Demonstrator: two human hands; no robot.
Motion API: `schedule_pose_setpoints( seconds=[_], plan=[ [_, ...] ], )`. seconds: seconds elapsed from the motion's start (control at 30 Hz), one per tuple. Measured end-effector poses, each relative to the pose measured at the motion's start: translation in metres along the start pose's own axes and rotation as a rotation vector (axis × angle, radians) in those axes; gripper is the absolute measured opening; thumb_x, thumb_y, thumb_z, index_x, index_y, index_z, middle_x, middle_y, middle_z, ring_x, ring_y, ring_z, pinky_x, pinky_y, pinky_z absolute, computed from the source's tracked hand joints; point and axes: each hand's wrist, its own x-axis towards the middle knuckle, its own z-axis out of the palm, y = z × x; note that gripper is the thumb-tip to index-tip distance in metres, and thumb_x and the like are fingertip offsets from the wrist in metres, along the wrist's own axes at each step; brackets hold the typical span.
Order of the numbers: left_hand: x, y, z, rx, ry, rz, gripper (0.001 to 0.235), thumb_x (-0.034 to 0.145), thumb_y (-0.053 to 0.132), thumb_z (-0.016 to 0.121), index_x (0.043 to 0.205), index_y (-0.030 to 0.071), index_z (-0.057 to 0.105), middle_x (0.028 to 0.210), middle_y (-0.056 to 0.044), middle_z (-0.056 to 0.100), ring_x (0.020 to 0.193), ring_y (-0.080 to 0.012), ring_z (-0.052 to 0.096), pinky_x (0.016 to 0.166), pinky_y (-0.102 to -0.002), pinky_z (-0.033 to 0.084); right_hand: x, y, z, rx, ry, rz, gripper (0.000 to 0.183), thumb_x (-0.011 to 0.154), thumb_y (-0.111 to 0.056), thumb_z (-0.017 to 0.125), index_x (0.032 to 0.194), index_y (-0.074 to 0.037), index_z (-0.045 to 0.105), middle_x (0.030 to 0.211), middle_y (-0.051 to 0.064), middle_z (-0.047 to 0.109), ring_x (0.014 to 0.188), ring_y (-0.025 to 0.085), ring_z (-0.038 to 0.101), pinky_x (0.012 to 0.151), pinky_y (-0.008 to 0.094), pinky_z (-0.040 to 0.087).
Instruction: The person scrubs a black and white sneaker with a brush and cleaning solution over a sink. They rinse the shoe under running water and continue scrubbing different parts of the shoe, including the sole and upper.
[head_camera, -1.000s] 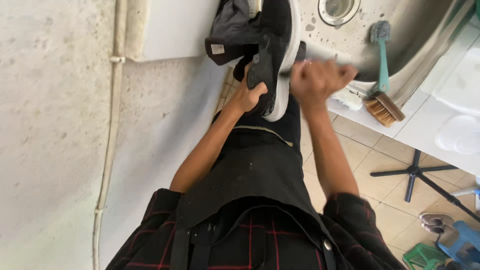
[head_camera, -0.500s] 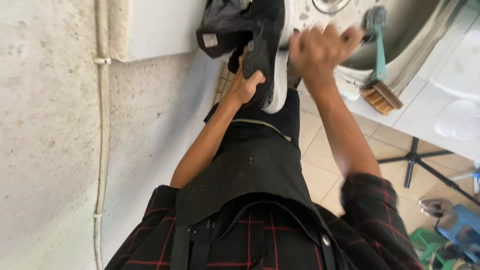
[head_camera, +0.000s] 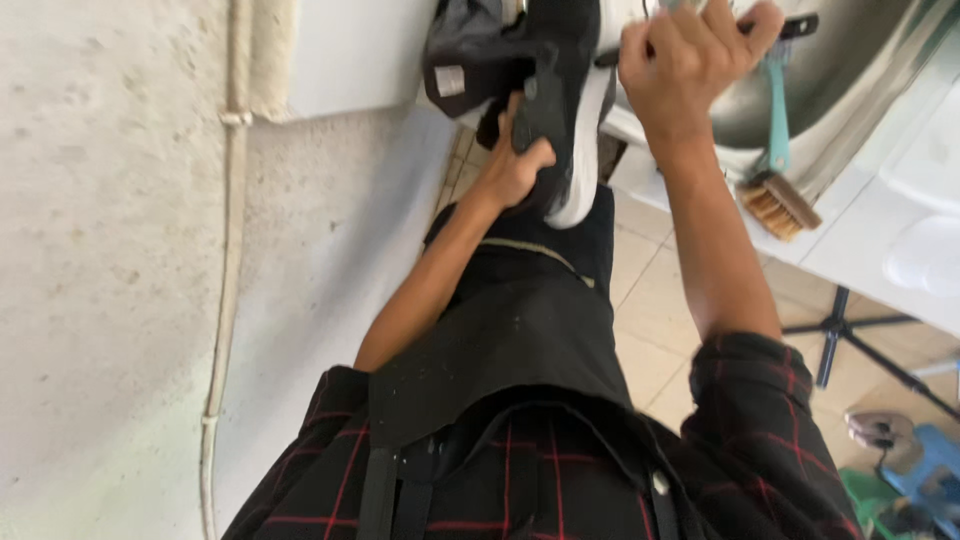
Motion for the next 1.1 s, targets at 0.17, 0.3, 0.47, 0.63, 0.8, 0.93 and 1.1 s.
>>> schedule_pose_setpoints(
  seconds=[0.17,0.3,0.47,0.63,0.8,0.93,1.1],
  plan=[
    [0.001,-0.011,-0.007,0.044,0.050,0.059,0.063,0.091,0.031,0.063,0.150,0.012,0.049,0.139,-0.017,0.052,0.128,-0.0353,0.045,0.119,-0.055,0.031,-0.053,-0.045,-0.062,-0.037,-0.445,0.183,0.034,0.097,-0.021,0.069,0.065,-0.017,0.057,0.061,0.001,0.046,0.063,0.024,0.044,0.093,0.049,0.040],
    [0.003,-0.008,-0.006,0.030,-0.080,-0.051,0.079,0.102,0.034,0.055,0.172,0.018,0.024,0.159,-0.022,0.037,0.150,-0.0545,0.030,0.113,-0.054,0.022,-0.032,-0.016,-0.021,-0.122,-0.372,0.341,0.032,0.096,-0.014,0.084,0.074,-0.016,0.061,0.080,0.002,0.055,0.088,0.026,0.064,0.134,0.068,0.014],
    [-0.008,-0.015,-0.002,0.123,-0.037,-0.002,0.078,0.103,0.045,0.052,0.168,0.016,0.021,0.167,-0.018,0.024,0.151,-0.0454,0.023,0.130,-0.070,0.015,-0.028,-0.012,-0.019,-0.122,-0.309,0.382,0.037,0.089,-0.013,0.079,0.069,-0.016,0.047,0.065,0.003,0.044,0.066,0.027,0.043,0.120,0.058,0.030],
    [0.002,-0.018,-0.002,0.120,-0.096,0.004,0.078,0.101,0.040,0.049,0.172,0.019,0.026,0.156,-0.022,0.038,0.148,-0.0540,0.034,0.127,-0.073,0.023,-0.023,-0.014,-0.022,-0.051,-0.368,0.333,0.034,0.080,-0.002,0.068,0.056,-0.020,0.051,0.048,-0.005,0.036,0.053,0.010,0.036,0.094,0.038,0.033],
    [0.004,-0.010,-0.005,0.112,0.003,-0.062,0.036,0.086,0.032,0.059,0.113,0.015,0.042,0.114,-0.005,0.038,0.106,-0.0279,0.037,0.092,-0.045,0.030,-0.013,-0.023,0.000,-0.136,-0.360,0.540,0.028,0.094,-0.017,0.074,0.069,-0.019,0.062,0.063,-0.004,0.051,0.073,0.014,0.052,0.107,0.042,0.032],
    [-0.003,-0.020,-0.004,0.144,0.016,-0.088,0.048,0.081,0.030,0.061,0.121,0.010,0.045,0.119,-0.010,0.042,0.111,-0.0307,0.042,0.100,-0.051,0.038,-0.040,-0.075,-0.082,-0.002,-0.554,0.602,0.041,0.105,-0.015,0.062,0.066,-0.016,0.052,0.060,0.002,0.041,0.070,0.020,0.047,0.108,0.042,0.032],
    [0.013,-0.021,-0.003,0.078,0.138,-0.217,0.109,0.084,0.037,0.074,0.176,0.006,0.026,0.146,-0.019,0.045,0.144,-0.0355,0.050,0.125,-0.048,0.033,-0.023,-0.044,-0.039,-0.136,-0.362,0.518,0.036,0.093,-0.014,0.072,0.074,-0.010,0.042,0.077,0.007,0.037,0.074,0.025,0.032,0.092,0.049,0.036]
  ],
)
